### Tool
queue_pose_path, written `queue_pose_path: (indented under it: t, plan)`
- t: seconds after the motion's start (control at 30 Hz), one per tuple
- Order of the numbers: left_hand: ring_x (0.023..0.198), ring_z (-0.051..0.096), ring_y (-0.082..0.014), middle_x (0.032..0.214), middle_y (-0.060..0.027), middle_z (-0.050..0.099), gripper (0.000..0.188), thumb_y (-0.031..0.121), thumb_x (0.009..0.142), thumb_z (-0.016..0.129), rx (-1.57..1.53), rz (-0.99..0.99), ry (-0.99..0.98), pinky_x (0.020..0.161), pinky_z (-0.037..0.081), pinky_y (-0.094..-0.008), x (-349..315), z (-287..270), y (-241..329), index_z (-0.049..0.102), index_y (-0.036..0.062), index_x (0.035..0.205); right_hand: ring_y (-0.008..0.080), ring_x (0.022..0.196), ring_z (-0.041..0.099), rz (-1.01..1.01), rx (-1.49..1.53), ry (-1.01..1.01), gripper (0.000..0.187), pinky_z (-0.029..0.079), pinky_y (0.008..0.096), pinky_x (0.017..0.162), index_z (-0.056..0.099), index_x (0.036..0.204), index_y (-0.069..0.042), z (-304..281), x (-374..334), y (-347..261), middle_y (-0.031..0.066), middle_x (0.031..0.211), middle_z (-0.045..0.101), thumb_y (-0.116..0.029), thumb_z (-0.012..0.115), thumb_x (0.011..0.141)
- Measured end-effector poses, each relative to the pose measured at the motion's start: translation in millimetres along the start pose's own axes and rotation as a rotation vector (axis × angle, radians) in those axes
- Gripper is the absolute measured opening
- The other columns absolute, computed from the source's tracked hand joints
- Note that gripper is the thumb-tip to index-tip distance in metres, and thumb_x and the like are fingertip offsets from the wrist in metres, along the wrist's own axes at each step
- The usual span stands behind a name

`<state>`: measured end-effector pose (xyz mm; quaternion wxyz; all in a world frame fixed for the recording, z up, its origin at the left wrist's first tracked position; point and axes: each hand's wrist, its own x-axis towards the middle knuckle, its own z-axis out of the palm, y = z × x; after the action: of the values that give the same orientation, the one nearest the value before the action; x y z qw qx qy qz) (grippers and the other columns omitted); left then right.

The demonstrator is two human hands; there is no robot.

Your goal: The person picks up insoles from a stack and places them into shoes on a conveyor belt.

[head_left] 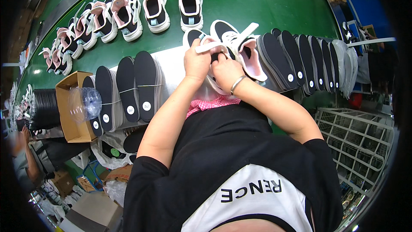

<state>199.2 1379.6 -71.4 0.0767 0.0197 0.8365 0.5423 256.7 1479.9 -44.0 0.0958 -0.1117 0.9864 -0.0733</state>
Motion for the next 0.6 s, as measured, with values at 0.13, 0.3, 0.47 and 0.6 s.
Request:
queue_pose_path:
  t: [0.13, 0.3, 0.47, 0.6]
  plan:
    - [0.072, 0.059, -0.0227, 0.078, -0.0135, 0.06, 0.024, 0.024, 0.075, 0.06, 0.037, -0.051, 0.03, 0.064, 0.044, -0.0314, -1, 0, -2, 0.055, 0.003, 0.084, 0.0279, 0.081, 0.056, -0.017, 0.093, 0.016, 0.018, 0.047, 0.0364, 0.067, 0.053, 0.081, -0.001, -23, -26, -2, 0.0184, 0.1, 0.05, -0.019, 0.05, 0.076]
    - [0.079, 0.058, -0.0264, 0.086, -0.0167, 0.057, 0.021, 0.016, 0.073, 0.059, -0.032, -0.079, -0.034, 0.07, 0.044, -0.0304, -10, 0, 12, 0.053, 0.0016, 0.087, 0.0255, 0.074, 0.056, 0.059, -0.153, -0.177, 0.025, 0.046, 0.0346, 0.061, 0.054, 0.078, -0.006, -50, -54, 9, 0.0125, 0.08, 0.055, -0.028, 0.059, 0.068]
    - [0.09, 0.056, -0.0312, 0.097, -0.0204, 0.054, 0.038, -0.007, 0.06, 0.05, -0.426, 0.129, -0.213, 0.076, 0.044, -0.0336, -13, 7, -9, 0.04, -0.0042, 0.096, 0.0251, 0.075, 0.057, -0.1, -0.121, -0.127, 0.015, 0.047, 0.0342, 0.062, 0.059, 0.078, -0.005, -37, -33, 9, 0.0108, 0.075, 0.057, -0.016, 0.052, 0.071]
    - [0.092, 0.053, -0.0233, 0.099, -0.0163, 0.052, 0.054, -0.003, 0.059, 0.053, -0.279, 0.049, -0.195, 0.079, 0.043, -0.0286, -18, 1, -8, 0.034, -0.0048, 0.109, 0.0247, 0.076, 0.058, -0.15, -0.087, -0.164, 0.018, 0.048, 0.0345, 0.064, 0.062, 0.079, -0.006, -15, -13, 8, 0.0117, 0.078, 0.058, -0.016, 0.048, 0.075]
